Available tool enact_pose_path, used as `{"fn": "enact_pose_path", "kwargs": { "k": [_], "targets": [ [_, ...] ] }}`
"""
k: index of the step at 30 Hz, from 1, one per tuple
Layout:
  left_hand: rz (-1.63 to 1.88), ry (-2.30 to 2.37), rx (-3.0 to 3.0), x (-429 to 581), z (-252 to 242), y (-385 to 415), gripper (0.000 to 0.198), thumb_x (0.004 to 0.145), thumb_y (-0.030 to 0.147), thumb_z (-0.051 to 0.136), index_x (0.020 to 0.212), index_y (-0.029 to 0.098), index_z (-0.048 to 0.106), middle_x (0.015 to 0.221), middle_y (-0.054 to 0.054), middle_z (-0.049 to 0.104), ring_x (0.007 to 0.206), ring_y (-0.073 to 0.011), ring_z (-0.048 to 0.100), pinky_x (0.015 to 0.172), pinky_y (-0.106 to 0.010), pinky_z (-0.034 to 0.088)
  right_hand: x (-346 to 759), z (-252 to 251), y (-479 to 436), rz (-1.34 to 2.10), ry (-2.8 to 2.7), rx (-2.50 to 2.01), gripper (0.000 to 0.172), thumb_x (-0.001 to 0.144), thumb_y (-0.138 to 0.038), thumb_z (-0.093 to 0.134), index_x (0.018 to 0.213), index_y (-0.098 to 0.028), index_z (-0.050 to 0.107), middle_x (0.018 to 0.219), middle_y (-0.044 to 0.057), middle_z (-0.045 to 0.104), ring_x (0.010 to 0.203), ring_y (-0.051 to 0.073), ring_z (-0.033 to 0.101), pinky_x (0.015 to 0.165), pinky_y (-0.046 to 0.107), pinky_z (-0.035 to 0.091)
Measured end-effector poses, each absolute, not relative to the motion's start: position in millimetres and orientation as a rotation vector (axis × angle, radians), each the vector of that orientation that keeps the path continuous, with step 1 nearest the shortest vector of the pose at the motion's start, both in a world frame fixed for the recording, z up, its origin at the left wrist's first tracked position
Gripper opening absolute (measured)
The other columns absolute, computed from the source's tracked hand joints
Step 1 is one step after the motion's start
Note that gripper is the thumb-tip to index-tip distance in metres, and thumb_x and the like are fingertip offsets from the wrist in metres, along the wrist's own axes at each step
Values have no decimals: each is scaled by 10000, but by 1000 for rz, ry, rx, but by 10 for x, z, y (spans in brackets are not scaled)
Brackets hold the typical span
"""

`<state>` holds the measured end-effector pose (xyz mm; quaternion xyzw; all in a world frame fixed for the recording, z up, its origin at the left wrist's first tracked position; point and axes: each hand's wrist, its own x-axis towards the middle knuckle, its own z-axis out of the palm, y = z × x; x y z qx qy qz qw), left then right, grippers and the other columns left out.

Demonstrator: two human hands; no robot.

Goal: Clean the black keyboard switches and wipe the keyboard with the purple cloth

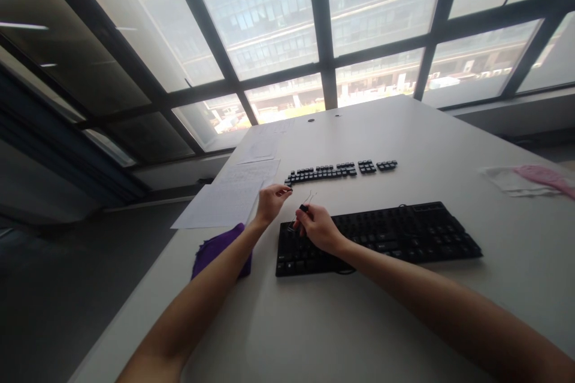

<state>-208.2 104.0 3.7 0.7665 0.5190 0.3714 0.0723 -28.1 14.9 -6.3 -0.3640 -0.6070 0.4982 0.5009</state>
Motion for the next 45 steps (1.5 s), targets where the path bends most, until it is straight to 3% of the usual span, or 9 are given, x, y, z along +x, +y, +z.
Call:
{"fn": "enact_pose_path", "kwargs": {
  "k": [4,7,12,23,45],
  "targets": [
    [1018,1530,2430,-1992,-51,1297,57,790,260,722,796,229,769,817,-38,739,808,-214,645,830,-364,531,-272,-59,145,1184,-1474,-899,318,954,-367,505,725,-169,600,638,16,655,486,113,557,507,227,422],
    [982,1527,2494,-1988,-86,1395,43,787,253,734,784,243,776,880,-47,724,914,-243,609,892,-390,496,-266,-45,139,1175,-1498,-914,332,954,-357,510,703,-166,616,565,-3,603,491,118,548,515,228,406],
    [1035,1642,2613,-1995,-126,1481,55,794,269,753,827,236,781,1019,-64,650,994,-259,543,922,-406,463,-260,-20,130,1185,-1495,-906,315,949,-347,521,706,-167,609,627,11,647,524,120,561,548,235,419],
    [1106,1705,2547,-2005,-182,1544,46,767,225,771,812,213,766,1039,-76,630,1009,-273,506,950,-435,451,-251,-22,125,1191,-1506,-935,344,952,-371,519,695,-168,624,561,-7,590,493,122,541,526,238,411],
    [1109,1695,2543,-1992,-160,1509,95,781,212,755,874,203,739,1023,-76,625,1010,-267,509,939,-405,455,-256,-43,129,1194,-1460,-878,292,938,-400,524,746,-184,564,614,-2,589,535,137,554,534,251,426]
  ]
}}
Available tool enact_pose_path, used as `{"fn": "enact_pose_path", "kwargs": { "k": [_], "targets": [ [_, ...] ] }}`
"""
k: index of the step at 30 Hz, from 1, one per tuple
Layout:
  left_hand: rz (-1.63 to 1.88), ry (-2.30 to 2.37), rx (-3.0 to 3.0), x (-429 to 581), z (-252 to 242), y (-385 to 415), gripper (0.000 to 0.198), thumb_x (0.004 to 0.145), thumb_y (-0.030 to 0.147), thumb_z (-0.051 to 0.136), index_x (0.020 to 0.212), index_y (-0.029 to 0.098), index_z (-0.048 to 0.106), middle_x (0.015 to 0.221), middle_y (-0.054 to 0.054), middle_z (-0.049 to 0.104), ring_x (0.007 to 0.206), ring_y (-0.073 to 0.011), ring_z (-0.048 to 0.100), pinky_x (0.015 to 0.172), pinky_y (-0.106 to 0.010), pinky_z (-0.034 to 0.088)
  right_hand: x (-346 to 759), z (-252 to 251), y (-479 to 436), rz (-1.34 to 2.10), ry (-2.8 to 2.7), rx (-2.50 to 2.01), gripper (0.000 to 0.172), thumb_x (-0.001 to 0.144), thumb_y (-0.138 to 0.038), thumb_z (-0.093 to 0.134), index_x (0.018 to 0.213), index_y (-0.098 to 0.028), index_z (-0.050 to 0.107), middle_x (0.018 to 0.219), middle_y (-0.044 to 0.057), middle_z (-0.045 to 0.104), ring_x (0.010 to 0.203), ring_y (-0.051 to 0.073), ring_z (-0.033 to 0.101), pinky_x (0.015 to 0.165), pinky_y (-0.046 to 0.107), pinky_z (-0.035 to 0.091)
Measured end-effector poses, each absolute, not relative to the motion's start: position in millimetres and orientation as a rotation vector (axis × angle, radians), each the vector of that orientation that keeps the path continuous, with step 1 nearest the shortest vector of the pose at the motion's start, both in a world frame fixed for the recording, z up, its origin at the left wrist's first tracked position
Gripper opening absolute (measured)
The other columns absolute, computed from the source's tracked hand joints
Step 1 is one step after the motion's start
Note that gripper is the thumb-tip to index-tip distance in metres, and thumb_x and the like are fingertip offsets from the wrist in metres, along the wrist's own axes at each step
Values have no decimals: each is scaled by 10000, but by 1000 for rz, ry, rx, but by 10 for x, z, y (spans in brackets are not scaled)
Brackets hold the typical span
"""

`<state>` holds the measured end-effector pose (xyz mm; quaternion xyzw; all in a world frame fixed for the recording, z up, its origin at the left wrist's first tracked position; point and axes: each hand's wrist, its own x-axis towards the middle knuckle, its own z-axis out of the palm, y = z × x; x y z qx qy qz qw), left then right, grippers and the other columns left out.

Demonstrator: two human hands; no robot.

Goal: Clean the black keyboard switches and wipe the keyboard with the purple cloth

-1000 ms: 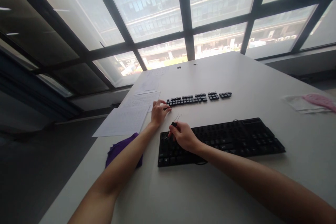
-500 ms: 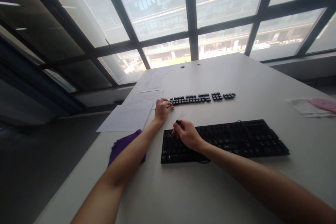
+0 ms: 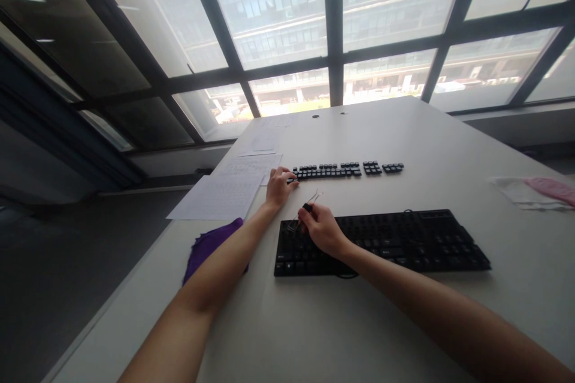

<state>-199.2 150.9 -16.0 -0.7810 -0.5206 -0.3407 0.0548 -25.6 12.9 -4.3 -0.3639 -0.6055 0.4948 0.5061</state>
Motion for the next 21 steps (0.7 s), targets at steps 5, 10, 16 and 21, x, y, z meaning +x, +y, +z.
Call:
{"fn": "enact_pose_path", "kwargs": {
  "k": [5,10,16,21],
  "targets": [
    [-1098,-1599,-2372,-1952,-2,1409,113,834,223,700,936,187,731,1010,-81,645,1013,-252,545,964,-395,441,-223,87,75,1131,-1520,-838,149,926,-334,523,873,-199,556,646,-12,578,569,149,550,561,263,427],
    [-1174,-1571,-2629,-1856,267,952,180,880,183,582,1010,185,706,969,-49,703,803,-180,620,809,-321,504,-101,254,8,960,-1808,-826,135,907,-253,536,789,-194,563,677,3,601,625,156,517,611,271,392],
    [-1198,-1741,-2796,-1829,283,108,220,897,209,539,1039,220,706,888,-24,733,761,-179,661,697,-287,511,-39,156,-4,945,-1849,-840,103,906,-212,537,846,-182,615,730,16,640,676,176,554,649,278,395],
    [-1307,-1815,-2795,-1812,151,-280,228,916,216,521,1064,223,694,927,-39,734,824,-206,672,757,-311,514,-89,73,-6,944,-1908,-893,116,914,-213,558,808,-182,594,747,34,665,706,189,592,659,280,412]
  ]
}}
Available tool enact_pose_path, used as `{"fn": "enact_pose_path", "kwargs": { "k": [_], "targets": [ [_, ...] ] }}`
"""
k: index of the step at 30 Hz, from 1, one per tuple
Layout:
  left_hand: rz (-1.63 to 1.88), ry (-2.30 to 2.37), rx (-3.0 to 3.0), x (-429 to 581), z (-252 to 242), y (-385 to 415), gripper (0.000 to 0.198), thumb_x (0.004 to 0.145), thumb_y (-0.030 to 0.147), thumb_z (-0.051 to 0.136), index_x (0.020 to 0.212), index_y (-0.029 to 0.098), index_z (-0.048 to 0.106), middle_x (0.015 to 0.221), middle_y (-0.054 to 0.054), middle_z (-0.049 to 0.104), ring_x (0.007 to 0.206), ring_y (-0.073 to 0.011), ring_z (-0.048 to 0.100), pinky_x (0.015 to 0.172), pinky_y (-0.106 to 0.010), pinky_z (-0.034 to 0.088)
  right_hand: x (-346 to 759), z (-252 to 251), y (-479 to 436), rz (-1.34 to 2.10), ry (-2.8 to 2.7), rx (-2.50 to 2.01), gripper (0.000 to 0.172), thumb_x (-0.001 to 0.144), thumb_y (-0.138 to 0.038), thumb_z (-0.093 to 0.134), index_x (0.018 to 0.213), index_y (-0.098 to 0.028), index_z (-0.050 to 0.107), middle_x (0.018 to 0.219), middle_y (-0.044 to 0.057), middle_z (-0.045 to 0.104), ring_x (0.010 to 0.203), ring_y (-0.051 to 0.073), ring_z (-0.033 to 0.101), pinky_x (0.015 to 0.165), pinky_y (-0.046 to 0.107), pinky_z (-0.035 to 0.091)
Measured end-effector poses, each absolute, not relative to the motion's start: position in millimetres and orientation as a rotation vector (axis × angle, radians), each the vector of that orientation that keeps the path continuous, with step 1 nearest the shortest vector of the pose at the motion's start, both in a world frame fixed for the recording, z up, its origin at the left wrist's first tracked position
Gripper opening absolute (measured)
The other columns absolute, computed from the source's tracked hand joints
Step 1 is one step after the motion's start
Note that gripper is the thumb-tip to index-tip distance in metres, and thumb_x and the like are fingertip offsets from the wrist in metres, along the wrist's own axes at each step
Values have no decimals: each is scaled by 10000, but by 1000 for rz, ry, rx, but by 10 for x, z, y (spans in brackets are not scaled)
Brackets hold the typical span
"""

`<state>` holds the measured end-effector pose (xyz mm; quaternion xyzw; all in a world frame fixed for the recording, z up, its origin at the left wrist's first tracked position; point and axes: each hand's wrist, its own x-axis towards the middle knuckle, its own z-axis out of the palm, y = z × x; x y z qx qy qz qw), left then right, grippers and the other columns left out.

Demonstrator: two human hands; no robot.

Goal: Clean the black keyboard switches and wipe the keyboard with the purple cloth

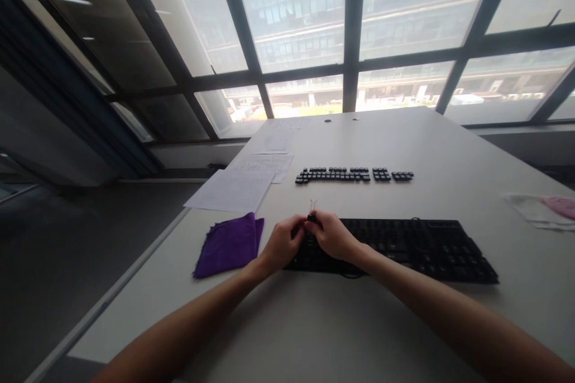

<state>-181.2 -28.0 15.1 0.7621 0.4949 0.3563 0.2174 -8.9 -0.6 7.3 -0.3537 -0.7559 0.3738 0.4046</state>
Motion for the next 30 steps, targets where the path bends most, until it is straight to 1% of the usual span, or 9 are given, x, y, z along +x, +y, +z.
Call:
{"fn": "enact_pose_path", "kwargs": {
  "k": [3,7,10,14,16,18,23,26,30],
  "targets": [
    [1026,1387,2087,-1786,107,-324,213,913,206,525,1066,198,673,927,-46,723,835,-204,659,774,-308,497,-101,74,-28,895,-1984,-879,98,924,-191,555,840,-180,604,810,50,694,751,200,625,689,287,434],
    [1052,1367,2105,-1774,67,-303,145,876,144,533,930,173,664,886,-35,698,824,-186,628,771,-290,473,-79,80,-103,760,-2129,-780,98,944,-147,528,945,-190,617,951,70,711,857,208,652,763,290,458],
    [1031,1339,2114,-1796,83,-305,143,863,118,519,879,167,653,869,-37,683,821,-182,615,770,-291,467,-38,73,-173,575,-2272,-716,82,959,-165,525,936,-193,599,992,82,697,871,203,644,758,281,455],
    [867,1213,2211,-1865,187,-351,155,824,86,532,877,170,652,875,-39,656,836,-180,593,771,-292,461,8,51,-244,260,-2453,-676,103,963,-168,512,925,-189,605,929,79,678,800,199,618,694,284,432],
    [777,1145,2270,-1896,241,-378,156,817,88,542,893,172,649,898,-45,641,859,-183,581,785,-295,463,8,34,-259,210,-2460,-718,139,963,-154,493,901,-184,613,853,69,661,732,188,597,654,281,415],
    [727,1115,2311,-1911,268,-395,140,807,108,580,913,176,644,938,-53,631,903,-194,572,820,-307,467,-5,17,-254,320,-2364,-788,147,953,-152,506,860,-180,617,810,56,651,694,173,587,641,271,412],
    [751,1178,2281,-1890,210,-383,131,791,210,718,908,180,668,970,-59,631,939,-212,579,858,-333,473,-23,1,-181,848,-1954,-854,145,913,-174,581,773,-182,617,738,10,663,691,153,611,669,253,440],
    [789,1230,2216,-1877,145,-365,150,791,215,748,936,199,712,952,-47,659,925,-207,598,856,-334,471,-8,-7,-126,1053,-1794,-882,181,909,-216,571,739,-174,614,621,-8,616,582,144,582,581,247,436],
    [837,1272,2196,-1875,88,-352,155,791,205,759,944,218,742,837,-25,679,863,-201,601,812,-329,465,9,-30,-78,1216,-1641,-880,191,909,-251,556,745,-169,610,599,-6,613,516,141,575,516,244,434]
  ]
}}
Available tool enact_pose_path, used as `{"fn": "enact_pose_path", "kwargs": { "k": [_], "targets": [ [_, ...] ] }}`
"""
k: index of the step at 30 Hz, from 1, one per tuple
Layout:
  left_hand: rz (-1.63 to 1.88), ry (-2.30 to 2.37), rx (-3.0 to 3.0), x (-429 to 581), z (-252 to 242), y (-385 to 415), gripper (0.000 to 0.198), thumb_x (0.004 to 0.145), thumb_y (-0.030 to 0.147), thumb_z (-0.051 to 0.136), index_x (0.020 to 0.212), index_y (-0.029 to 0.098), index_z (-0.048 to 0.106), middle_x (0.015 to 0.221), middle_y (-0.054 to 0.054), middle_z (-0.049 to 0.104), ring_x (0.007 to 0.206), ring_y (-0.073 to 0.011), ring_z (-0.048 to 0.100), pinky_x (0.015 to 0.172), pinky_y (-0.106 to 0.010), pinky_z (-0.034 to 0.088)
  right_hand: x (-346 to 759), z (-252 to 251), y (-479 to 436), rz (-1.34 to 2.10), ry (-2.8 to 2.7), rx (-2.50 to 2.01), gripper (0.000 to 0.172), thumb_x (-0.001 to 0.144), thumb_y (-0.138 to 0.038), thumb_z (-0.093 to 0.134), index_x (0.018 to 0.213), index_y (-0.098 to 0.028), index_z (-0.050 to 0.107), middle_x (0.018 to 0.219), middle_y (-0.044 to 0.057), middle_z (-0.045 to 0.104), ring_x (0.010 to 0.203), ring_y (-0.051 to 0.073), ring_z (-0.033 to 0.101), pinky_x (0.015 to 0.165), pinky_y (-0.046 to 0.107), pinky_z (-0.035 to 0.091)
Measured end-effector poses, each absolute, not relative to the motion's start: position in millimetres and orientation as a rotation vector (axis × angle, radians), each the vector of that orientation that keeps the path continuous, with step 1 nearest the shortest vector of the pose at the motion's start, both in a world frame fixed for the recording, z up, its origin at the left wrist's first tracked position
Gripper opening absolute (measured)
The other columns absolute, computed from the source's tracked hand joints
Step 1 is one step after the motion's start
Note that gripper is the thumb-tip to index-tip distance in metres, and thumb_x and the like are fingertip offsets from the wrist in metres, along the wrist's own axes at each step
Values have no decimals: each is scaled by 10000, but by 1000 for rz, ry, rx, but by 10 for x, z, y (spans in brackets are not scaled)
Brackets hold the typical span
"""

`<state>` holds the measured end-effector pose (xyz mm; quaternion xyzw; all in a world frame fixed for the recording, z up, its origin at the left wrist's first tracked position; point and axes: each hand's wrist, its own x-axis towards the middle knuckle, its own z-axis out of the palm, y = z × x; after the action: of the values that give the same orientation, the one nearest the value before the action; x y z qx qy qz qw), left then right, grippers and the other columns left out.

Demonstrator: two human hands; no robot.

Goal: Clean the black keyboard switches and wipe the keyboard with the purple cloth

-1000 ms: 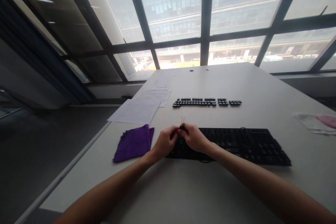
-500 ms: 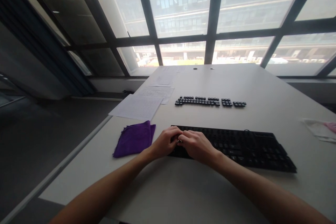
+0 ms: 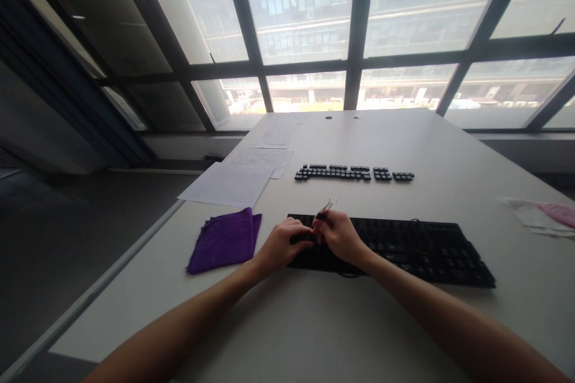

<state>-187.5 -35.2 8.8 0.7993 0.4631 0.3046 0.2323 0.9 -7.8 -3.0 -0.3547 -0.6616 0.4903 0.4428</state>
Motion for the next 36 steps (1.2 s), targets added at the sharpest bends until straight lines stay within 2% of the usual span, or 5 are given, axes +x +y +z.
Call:
{"fn": "enact_pose_path", "kwargs": {
  "k": [7,12,24,30,36],
  "targets": [
    [973,1204,2111,-1854,107,-374,231,857,175,672,1080,222,714,1030,-60,670,962,-197,622,872,-324,493,-6,13,-158,908,-1752,-856,157,918,-214,563,800,-187,662,657,-4,626,617,149,593,647,265,458],
    [1078,1258,2125,-1858,72,-373,326,835,193,717,1153,217,651,947,-36,681,853,-177,628,794,-310,511,-15,33,-216,698,-1823,-822,160,947,-228,541,856,-199,670,841,44,683,766,181,625,739,288,463],
    [1058,1322,2262,-1872,38,-362,187,856,239,708,1025,219,629,937,-29,673,905,-195,624,834,-336,517,-29,-71,-133,942,-1680,-988,203,951,-333,537,850,-183,629,734,37,690,640,174,621,643,276,470],
    [1085,1302,2342,-1869,60,-367,259,873,208,680,1119,228,604,1132,-75,597,1054,-221,572,922,-381,498,-15,-38,-139,987,-1663,-972,205,948,-350,535,859,-184,615,729,30,679,624,166,613,618,272,465],
    [1008,1205,2474,-1872,2,-381,186,900,167,631,1066,234,682,1063,-61,573,986,-192,577,843,-319,511,-2,1,-125,963,-1684,-973,222,943,-334,530,782,-187,575,672,5,634,616,153,580,605,262,437]
  ]
}}
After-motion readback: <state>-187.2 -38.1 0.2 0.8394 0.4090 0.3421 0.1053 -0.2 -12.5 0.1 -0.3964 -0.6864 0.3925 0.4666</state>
